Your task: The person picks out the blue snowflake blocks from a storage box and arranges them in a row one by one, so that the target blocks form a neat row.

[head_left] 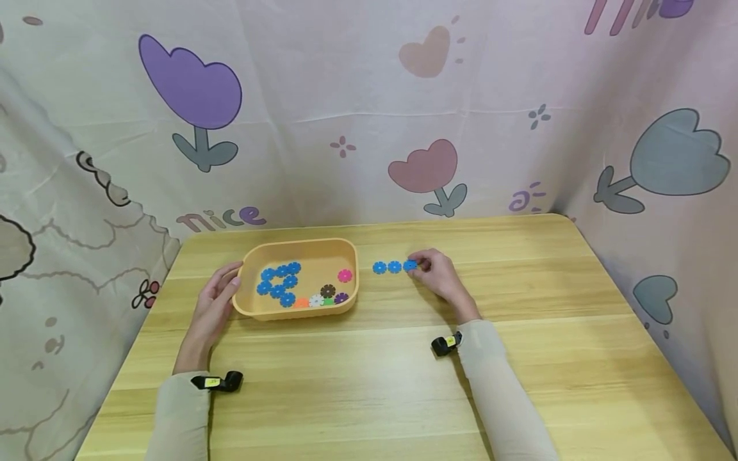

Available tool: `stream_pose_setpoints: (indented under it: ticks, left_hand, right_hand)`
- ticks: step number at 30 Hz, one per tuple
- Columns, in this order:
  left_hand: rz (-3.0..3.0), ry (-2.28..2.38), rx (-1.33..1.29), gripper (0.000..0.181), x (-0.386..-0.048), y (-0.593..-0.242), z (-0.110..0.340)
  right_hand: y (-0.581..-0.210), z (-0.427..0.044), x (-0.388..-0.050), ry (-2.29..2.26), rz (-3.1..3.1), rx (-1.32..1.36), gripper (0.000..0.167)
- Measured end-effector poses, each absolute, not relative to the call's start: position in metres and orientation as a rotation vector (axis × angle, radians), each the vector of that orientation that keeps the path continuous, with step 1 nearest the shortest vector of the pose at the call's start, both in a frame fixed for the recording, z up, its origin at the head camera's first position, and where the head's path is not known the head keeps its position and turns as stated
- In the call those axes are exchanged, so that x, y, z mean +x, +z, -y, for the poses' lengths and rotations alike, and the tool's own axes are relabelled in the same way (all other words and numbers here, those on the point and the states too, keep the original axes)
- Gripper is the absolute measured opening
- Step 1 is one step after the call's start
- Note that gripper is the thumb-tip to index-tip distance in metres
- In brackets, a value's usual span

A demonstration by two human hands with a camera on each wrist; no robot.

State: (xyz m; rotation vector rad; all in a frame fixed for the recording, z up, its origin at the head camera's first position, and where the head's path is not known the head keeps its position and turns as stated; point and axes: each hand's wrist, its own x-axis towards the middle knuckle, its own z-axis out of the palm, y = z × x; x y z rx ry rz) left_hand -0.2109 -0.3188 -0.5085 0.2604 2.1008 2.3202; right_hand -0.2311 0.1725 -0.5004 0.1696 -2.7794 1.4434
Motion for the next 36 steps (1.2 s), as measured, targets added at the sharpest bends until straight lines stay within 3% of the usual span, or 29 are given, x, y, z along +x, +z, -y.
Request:
stream_pose_setpoints:
  ticks: [36]
  left_hand:
    - [-2.096,2.333,0.258,0.046,-0.21,-0.51,0.319]
  right_hand:
    - [-0.492,-0.175,-0.23,1.516,2.692,0.217,0.034]
